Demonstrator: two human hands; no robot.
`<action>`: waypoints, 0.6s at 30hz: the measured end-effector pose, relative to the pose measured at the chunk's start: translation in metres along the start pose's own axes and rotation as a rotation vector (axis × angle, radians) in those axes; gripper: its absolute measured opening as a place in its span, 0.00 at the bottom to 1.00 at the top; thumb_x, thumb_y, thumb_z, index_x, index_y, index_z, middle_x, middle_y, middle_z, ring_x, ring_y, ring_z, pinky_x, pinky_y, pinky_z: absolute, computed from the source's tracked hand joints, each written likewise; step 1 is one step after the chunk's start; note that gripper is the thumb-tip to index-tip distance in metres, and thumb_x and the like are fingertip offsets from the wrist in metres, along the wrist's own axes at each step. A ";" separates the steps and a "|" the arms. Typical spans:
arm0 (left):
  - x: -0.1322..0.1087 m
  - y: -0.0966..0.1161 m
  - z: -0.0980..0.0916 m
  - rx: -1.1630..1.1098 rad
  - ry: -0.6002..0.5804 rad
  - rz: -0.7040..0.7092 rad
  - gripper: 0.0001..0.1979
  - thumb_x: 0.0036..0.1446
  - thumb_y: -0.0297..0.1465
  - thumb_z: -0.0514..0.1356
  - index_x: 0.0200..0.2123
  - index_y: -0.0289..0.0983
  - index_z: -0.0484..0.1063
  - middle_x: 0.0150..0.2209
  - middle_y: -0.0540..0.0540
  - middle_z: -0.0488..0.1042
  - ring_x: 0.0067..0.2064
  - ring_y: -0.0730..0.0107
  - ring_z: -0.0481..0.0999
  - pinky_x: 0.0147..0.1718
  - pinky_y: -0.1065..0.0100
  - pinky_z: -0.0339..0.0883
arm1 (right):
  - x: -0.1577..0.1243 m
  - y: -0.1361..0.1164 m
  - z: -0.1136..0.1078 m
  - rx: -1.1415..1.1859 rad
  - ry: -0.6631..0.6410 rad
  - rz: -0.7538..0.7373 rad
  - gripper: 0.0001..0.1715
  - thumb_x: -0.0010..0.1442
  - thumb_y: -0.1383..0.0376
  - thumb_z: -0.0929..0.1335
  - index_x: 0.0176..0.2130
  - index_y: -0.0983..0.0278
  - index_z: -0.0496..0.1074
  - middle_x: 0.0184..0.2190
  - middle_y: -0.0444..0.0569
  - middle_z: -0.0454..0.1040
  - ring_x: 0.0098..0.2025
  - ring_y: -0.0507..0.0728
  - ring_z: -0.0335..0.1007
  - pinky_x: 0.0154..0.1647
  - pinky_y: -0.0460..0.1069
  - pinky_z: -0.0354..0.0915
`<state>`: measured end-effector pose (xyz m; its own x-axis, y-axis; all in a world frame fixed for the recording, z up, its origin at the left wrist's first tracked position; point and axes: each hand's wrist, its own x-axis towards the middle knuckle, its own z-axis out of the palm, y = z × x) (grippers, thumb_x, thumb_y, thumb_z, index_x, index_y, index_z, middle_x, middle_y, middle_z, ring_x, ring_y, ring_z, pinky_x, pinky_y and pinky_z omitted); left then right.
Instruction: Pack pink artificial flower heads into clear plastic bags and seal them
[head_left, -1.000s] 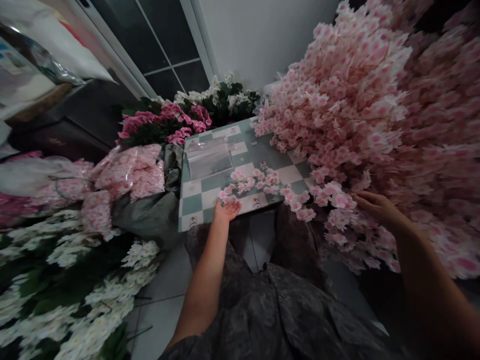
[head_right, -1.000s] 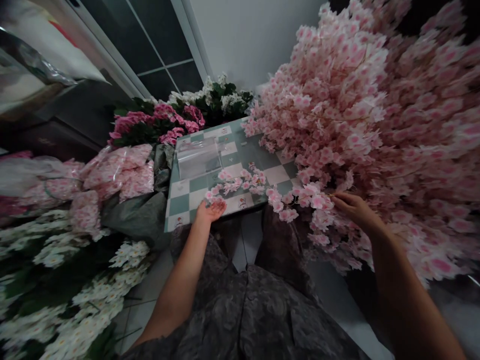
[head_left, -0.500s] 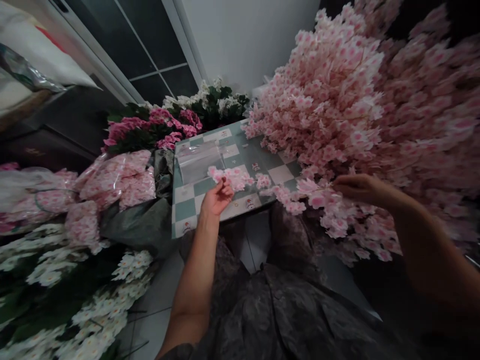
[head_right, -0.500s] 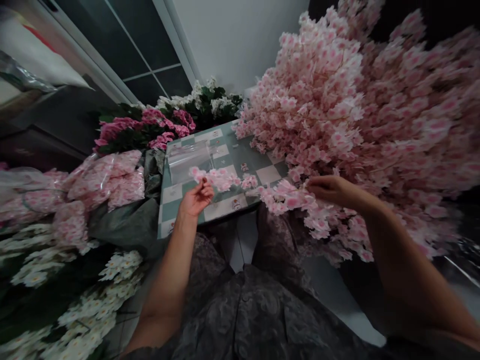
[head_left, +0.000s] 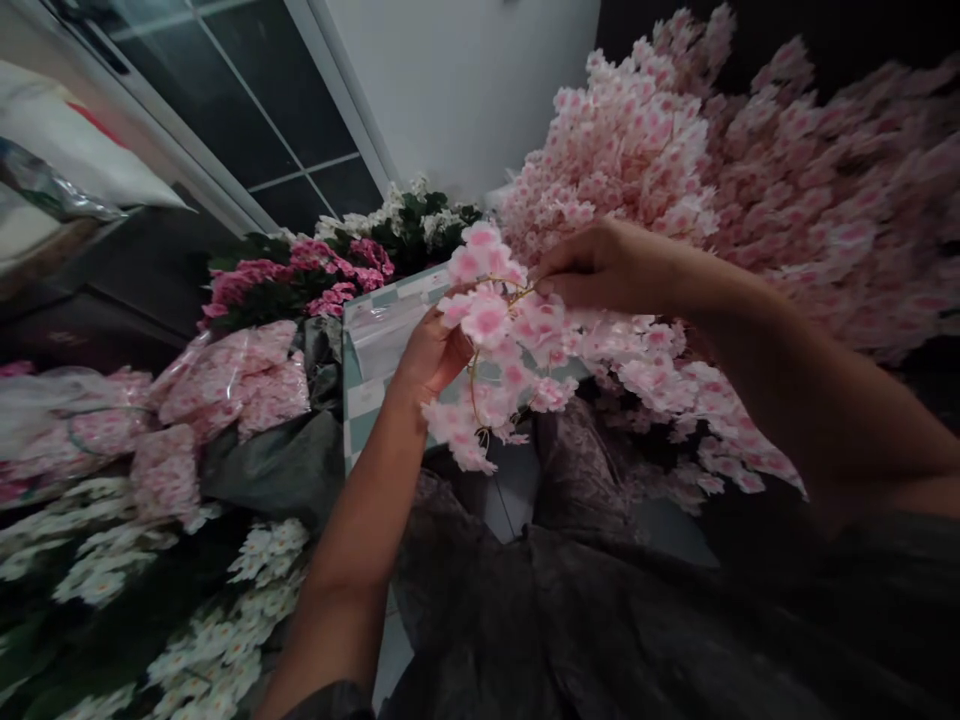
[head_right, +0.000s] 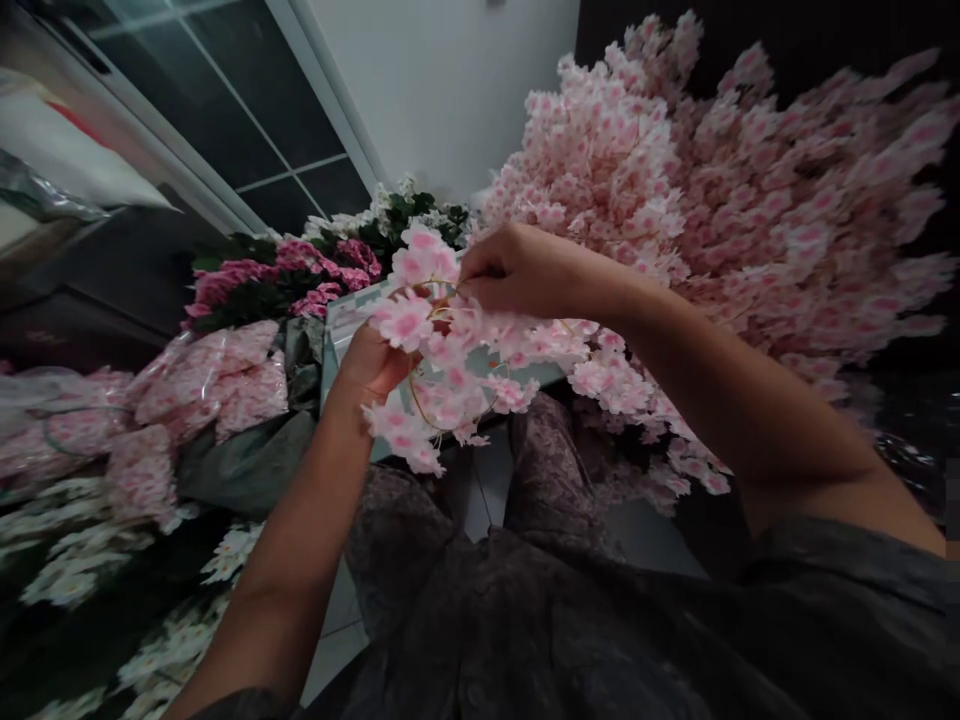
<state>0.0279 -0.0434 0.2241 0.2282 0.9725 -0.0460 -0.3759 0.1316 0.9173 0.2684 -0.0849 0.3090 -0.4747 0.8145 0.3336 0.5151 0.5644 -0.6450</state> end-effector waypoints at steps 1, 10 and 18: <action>-0.002 0.007 0.005 0.021 -0.016 -0.003 0.12 0.62 0.35 0.66 0.46 0.37 0.76 0.41 0.44 0.82 0.48 0.53 0.83 0.46 0.58 0.79 | 0.002 -0.001 0.003 -0.055 -0.020 -0.055 0.20 0.62 0.65 0.61 0.25 0.76 0.71 0.21 0.33 0.58 0.28 0.39 0.55 0.43 0.43 0.53; -0.003 0.043 0.024 0.148 -0.058 0.050 0.12 0.64 0.35 0.64 0.49 0.37 0.75 0.43 0.45 0.81 0.54 0.51 0.81 0.44 0.60 0.79 | 0.012 0.010 0.044 -0.230 0.050 -0.261 0.22 0.68 0.54 0.61 0.33 0.64 0.75 0.24 0.43 0.70 0.36 0.53 0.74 0.44 0.50 0.66; 0.002 0.019 0.020 0.276 0.004 0.062 0.09 0.65 0.36 0.61 0.44 0.38 0.76 0.35 0.48 0.78 0.41 0.61 0.82 0.34 0.69 0.77 | 0.012 0.024 0.064 -0.249 0.232 -0.129 0.24 0.71 0.51 0.60 0.40 0.66 0.75 0.34 0.48 0.75 0.50 0.63 0.74 0.55 0.60 0.65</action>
<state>0.0390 -0.0428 0.2493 0.2086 0.9779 0.0122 -0.1302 0.0154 0.9914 0.2292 -0.0704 0.2531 -0.3871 0.7274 0.5666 0.6333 0.6564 -0.4100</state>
